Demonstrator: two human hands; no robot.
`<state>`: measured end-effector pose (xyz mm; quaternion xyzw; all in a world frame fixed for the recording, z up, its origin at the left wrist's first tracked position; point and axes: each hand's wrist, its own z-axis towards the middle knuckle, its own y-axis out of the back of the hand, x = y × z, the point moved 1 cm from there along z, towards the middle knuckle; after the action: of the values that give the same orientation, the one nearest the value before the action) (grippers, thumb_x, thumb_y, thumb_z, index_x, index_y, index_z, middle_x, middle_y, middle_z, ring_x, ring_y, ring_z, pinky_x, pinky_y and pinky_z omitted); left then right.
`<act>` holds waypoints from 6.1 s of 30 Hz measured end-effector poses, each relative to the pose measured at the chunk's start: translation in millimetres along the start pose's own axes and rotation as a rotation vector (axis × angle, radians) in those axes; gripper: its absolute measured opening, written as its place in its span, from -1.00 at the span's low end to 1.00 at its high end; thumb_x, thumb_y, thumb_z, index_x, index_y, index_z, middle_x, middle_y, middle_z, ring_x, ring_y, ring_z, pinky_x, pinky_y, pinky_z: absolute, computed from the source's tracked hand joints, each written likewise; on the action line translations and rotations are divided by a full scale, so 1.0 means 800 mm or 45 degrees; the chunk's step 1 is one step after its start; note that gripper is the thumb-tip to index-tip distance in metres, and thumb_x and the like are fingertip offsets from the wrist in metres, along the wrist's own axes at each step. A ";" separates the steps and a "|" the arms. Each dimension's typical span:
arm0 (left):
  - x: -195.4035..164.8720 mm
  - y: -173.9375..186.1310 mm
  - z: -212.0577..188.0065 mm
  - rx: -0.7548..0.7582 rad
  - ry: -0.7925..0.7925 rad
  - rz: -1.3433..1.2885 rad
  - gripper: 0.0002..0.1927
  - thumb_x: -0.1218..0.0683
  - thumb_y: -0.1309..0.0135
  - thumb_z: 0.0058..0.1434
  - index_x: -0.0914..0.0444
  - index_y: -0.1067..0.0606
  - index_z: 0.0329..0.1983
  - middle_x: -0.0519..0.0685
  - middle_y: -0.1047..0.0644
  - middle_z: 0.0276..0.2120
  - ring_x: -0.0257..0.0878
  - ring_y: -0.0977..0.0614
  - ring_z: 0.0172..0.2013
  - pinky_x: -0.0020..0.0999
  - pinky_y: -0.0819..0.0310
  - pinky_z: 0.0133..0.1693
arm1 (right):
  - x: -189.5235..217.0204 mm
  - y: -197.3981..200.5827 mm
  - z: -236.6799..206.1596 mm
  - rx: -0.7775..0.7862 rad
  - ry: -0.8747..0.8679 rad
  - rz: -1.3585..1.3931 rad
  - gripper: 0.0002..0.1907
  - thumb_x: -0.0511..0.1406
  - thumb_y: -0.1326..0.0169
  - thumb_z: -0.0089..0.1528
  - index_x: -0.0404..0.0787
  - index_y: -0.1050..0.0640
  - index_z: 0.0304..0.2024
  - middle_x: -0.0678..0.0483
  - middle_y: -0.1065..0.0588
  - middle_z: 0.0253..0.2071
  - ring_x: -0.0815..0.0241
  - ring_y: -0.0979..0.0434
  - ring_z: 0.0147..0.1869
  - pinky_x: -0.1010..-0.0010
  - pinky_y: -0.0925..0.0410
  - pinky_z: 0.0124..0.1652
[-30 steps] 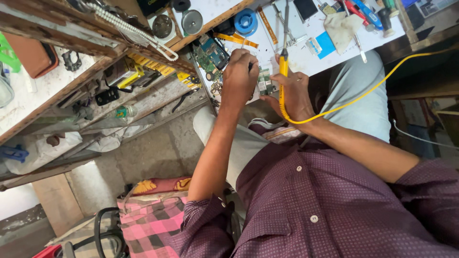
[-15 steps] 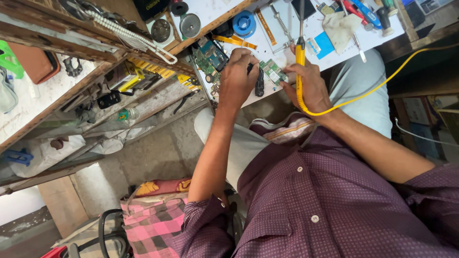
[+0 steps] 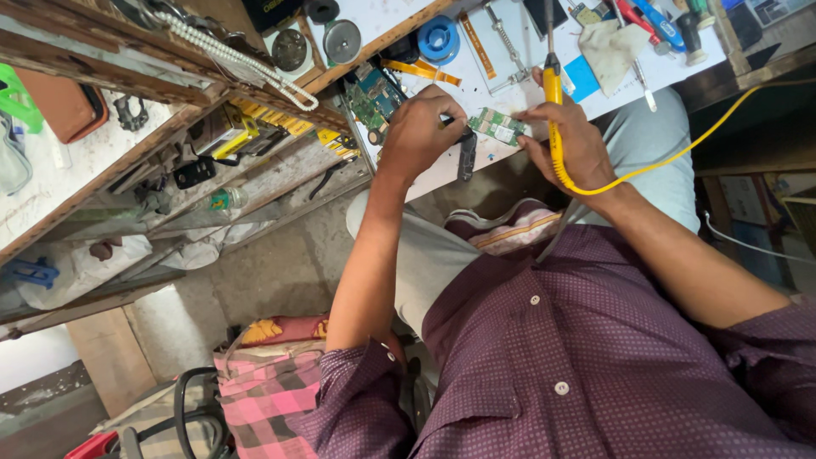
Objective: The person sits at a cluttered workbench handling a small circuit board and a black component. They position the board, pick up a yellow soldering iron, and solder points on the board, repositioning the board and component between soldering passes and finally holding the board up with both hands.
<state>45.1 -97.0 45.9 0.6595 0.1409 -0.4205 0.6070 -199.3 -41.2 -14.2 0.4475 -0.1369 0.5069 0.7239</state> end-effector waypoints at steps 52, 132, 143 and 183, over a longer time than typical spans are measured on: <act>-0.032 -0.056 -0.084 -0.599 0.678 -0.080 -0.68 -0.06 -0.20 0.24 0.20 -0.56 -0.03 -0.02 -0.63 -0.18 -0.17 -0.71 -0.32 -0.24 -0.59 -0.26 | 0.012 0.026 -0.020 -0.084 -0.168 0.207 -0.89 -0.45 -0.16 0.46 -0.25 -0.55 0.03 -0.06 -0.64 0.05 0.10 -0.69 0.08 0.36 -0.45 0.09; -0.015 -0.087 -0.062 -0.600 0.112 0.076 -0.46 0.24 -0.12 0.26 0.21 -0.38 0.33 0.07 -0.47 0.21 -0.04 -0.63 0.00 -0.24 -0.59 0.02 | 0.006 0.017 0.002 0.093 0.179 -0.159 -0.55 -0.48 -0.33 0.25 -0.17 -0.44 0.11 -0.09 -0.54 0.23 0.00 -0.60 0.19 0.08 -0.32 0.22; -0.039 -0.055 -0.044 -0.394 0.061 0.282 -0.46 0.02 -0.26 0.27 0.14 -0.45 0.31 0.03 -0.45 0.22 0.02 -0.58 0.14 -0.17 -0.53 0.09 | 0.001 0.016 -0.001 0.107 0.166 -0.139 -0.52 -0.47 -0.33 0.26 -0.16 -0.42 0.14 -0.10 -0.53 0.25 -0.01 -0.59 0.20 0.08 -0.30 0.23; 0.011 -0.014 -0.058 -1.028 0.385 -0.713 -0.75 0.15 -0.01 0.46 0.27 -0.38 0.16 -0.03 -0.67 -0.13 -0.38 -0.57 -0.29 -0.54 -0.34 -0.36 | -0.014 0.023 -0.022 -0.110 0.123 -0.041 -0.60 -0.57 -0.29 0.23 -0.23 -0.48 0.05 -0.09 -0.58 0.10 -0.05 -0.63 0.15 0.20 -0.43 0.14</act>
<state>60.3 -54.9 27.4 0.3631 0.5493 -0.3790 0.6502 -224.1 -32.6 -21.8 0.3931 -0.1163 0.5097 0.7564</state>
